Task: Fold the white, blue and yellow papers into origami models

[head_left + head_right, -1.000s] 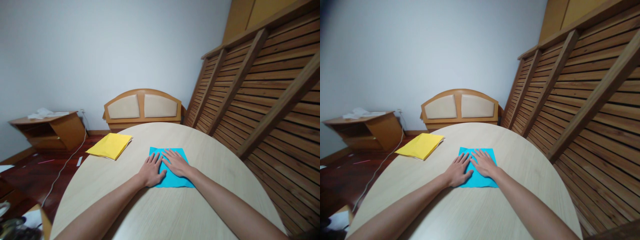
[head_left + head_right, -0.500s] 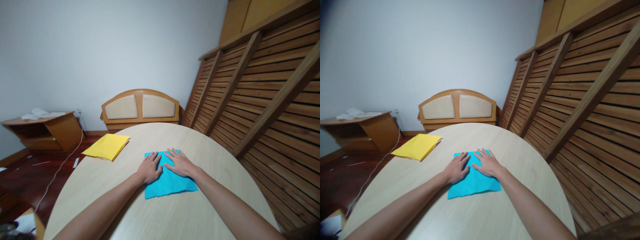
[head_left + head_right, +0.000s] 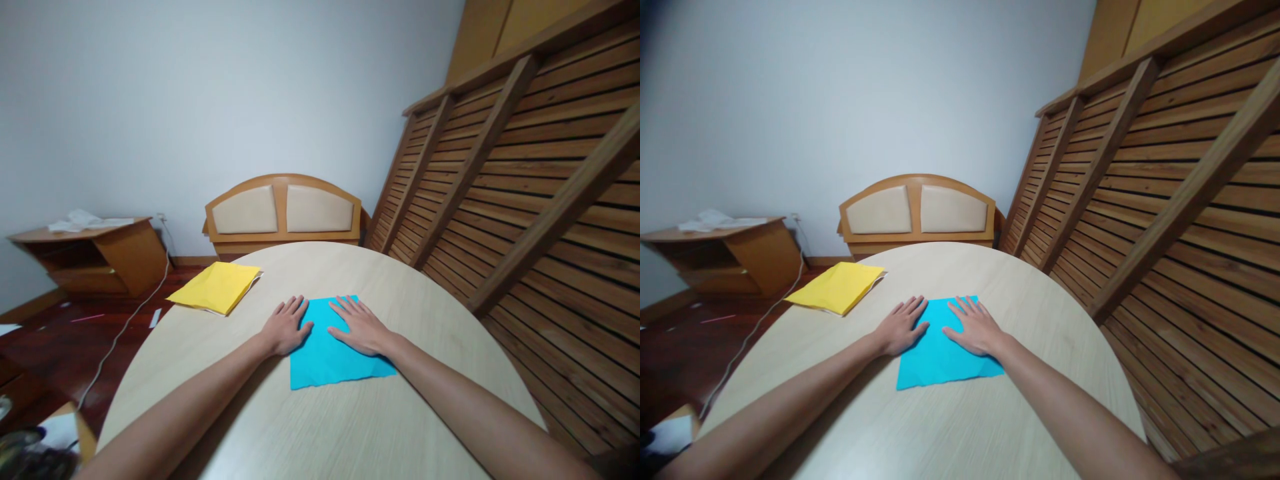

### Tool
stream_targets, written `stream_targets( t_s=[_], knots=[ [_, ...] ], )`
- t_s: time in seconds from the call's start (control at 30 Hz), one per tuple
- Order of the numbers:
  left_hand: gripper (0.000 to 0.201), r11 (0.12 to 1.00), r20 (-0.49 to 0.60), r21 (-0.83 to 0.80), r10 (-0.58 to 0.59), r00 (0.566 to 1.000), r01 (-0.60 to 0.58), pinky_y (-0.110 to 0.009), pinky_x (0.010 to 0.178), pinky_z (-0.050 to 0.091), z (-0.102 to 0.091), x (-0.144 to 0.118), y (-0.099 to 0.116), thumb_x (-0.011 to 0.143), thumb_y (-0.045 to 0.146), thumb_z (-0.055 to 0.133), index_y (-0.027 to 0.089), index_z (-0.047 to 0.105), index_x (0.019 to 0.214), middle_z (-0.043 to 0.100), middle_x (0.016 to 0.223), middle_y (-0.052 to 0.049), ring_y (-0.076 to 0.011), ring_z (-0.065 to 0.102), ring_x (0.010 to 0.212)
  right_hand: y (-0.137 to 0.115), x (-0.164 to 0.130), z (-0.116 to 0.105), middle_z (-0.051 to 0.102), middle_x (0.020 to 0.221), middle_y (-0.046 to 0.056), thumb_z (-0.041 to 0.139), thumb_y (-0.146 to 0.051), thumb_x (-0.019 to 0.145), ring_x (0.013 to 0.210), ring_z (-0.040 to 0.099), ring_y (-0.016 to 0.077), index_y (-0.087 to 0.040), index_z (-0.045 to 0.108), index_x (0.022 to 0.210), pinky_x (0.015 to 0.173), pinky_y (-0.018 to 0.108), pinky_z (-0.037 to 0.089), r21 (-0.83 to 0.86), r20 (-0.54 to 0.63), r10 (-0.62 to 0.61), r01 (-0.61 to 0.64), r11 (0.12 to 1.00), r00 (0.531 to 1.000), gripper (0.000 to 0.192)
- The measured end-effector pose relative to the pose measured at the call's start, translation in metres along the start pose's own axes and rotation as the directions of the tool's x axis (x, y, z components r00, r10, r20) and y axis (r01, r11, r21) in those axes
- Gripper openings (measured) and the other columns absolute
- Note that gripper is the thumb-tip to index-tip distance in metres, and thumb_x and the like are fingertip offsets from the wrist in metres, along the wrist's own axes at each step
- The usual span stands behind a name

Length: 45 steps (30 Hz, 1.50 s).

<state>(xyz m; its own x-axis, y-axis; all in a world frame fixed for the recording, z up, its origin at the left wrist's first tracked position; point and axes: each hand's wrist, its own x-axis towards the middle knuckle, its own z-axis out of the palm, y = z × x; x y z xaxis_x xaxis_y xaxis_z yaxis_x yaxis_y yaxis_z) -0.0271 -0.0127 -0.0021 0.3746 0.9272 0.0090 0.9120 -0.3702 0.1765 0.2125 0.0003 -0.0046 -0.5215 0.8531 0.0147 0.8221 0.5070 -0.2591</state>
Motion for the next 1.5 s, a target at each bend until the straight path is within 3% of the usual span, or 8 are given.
stream_targets(
  t_s=[0.13, 0.2, 0.3, 0.53, 0.77, 0.9, 1.23, 1.5],
  knots=[
    [0.072, 0.994, -0.067, 0.048, -0.090, 0.994, 0.093, -0.051, 0.120, 0.015, -0.005, -0.015, 0.001, 0.098, 0.054, 0.030, 0.009, 0.027, 0.154, 0.017, 0.162, -0.017, -0.0321, 0.013, 0.150, -0.001, -0.001, 0.001, 0.018, 0.164, 0.006, 0.030, -0.074, 0.091, 0.151, 0.012, 0.0305, -0.024, 0.026, 0.156, 0.121, 0.047, 0.007, -0.010, -0.027, 0.015, -0.016, 1.000, 1.000, 0.082],
    [0.069, 0.997, -0.148, 0.078, 0.039, 0.988, -0.028, -0.047, 0.122, 0.009, -0.004, -0.022, 0.010, 0.097, 0.049, 0.036, 0.011, 0.027, 0.154, 0.011, 0.163, -0.013, -0.0294, 0.005, 0.151, -0.005, -0.001, 0.002, 0.019, 0.163, 0.007, 0.032, -0.074, 0.090, 0.150, 0.013, 0.0315, -0.024, 0.028, 0.155, 0.121, 0.048, 0.007, -0.011, -0.043, 0.022, -0.023, 1.000, 0.999, 0.082],
    [0.069, 0.987, -0.081, 0.013, 0.163, 0.983, -0.163, -0.044, 0.122, 0.014, -0.001, -0.030, 0.024, 0.098, 0.054, 0.032, 0.016, 0.025, 0.155, 0.011, 0.164, -0.010, -0.0269, 0.008, 0.151, -0.010, -0.004, 0.001, 0.021, 0.163, 0.009, 0.034, -0.075, 0.089, 0.150, 0.012, 0.0335, -0.023, 0.031, 0.154, 0.121, 0.051, 0.005, -0.012, -0.051, 0.025, -0.026, 1.000, 0.998, 0.084],
    [0.078, 0.996, 0.030, -0.019, 0.085, 0.996, -0.085, -0.050, 0.121, 0.015, -0.002, -0.033, 0.025, 0.096, 0.067, 0.027, 0.018, 0.024, 0.156, 0.013, 0.163, -0.011, -0.0309, 0.010, 0.150, 0.006, -0.021, -0.012, 0.018, 0.163, 0.006, 0.033, -0.077, 0.088, 0.151, 0.011, 0.0327, -0.026, 0.026, 0.156, 0.120, 0.054, 0.009, 0.017, 0.055, -0.014, 0.013, 1.000, 0.998, 0.085],
    [0.078, 0.998, 0.004, -0.016, 0.063, 0.998, -0.063, -0.051, 0.120, 0.016, 0.000, -0.035, 0.027, 0.095, 0.068, 0.027, 0.019, 0.025, 0.156, 0.014, 0.163, -0.011, -0.0329, 0.010, 0.150, -0.010, -0.028, -0.019, 0.028, 0.160, 0.009, 0.032, -0.062, 0.097, 0.150, 0.018, 0.0270, -0.018, 0.033, 0.153, 0.122, 0.048, 0.009, -0.029, -0.156, -0.030, 0.026, 0.999, 0.987, 0.071],
    [0.077, 0.998, -0.001, -0.019, 0.057, 0.998, -0.057, -0.052, 0.120, 0.016, 0.003, -0.035, 0.025, 0.095, 0.068, 0.028, 0.021, 0.025, 0.156, 0.015, 0.163, -0.010, -0.0323, 0.010, 0.150, -0.034, -0.029, -0.009, 0.023, 0.162, 0.004, 0.033, -0.068, 0.094, 0.151, 0.013, 0.0268, -0.025, 0.025, 0.156, 0.122, 0.049, 0.006, 0.088, -0.001, -0.207, 0.206, 0.975, 0.978, 0.075],
    [0.074, 0.999, -0.023, 0.021, -0.026, 0.999, 0.026, -0.055, 0.120, 0.014, -0.001, -0.037, 0.010, 0.097, 0.063, 0.028, 0.016, 0.027, 0.155, 0.019, 0.161, -0.014, -0.0328, 0.014, 0.150, 0.000, -0.034, -0.010, 0.015, 0.163, 0.007, 0.032, -0.078, 0.088, 0.151, 0.009, 0.0302, -0.024, 0.026, 0.156, 0.122, 0.048, 0.009, 0.051, 0.054, -0.022, 0.019, 0.999, 0.998, 0.086],
    [0.069, 0.950, 0.055, -0.108, 0.299, 0.953, -0.292, -0.051, 0.122, 0.014, -0.012, -0.045, 0.020, 0.096, 0.064, 0.034, 0.031, 0.023, 0.155, 0.013, 0.163, -0.004, -0.0277, 0.011, 0.151, 0.000, -0.033, -0.009, 0.015, 0.163, 0.006, 0.033, -0.076, 0.089, 0.151, 0.008, 0.0300, -0.026, 0.026, 0.155, 0.122, 0.050, 0.008, 0.056, 0.048, -0.023, 0.020, 0.998, 0.999, 0.084]
  ],
)
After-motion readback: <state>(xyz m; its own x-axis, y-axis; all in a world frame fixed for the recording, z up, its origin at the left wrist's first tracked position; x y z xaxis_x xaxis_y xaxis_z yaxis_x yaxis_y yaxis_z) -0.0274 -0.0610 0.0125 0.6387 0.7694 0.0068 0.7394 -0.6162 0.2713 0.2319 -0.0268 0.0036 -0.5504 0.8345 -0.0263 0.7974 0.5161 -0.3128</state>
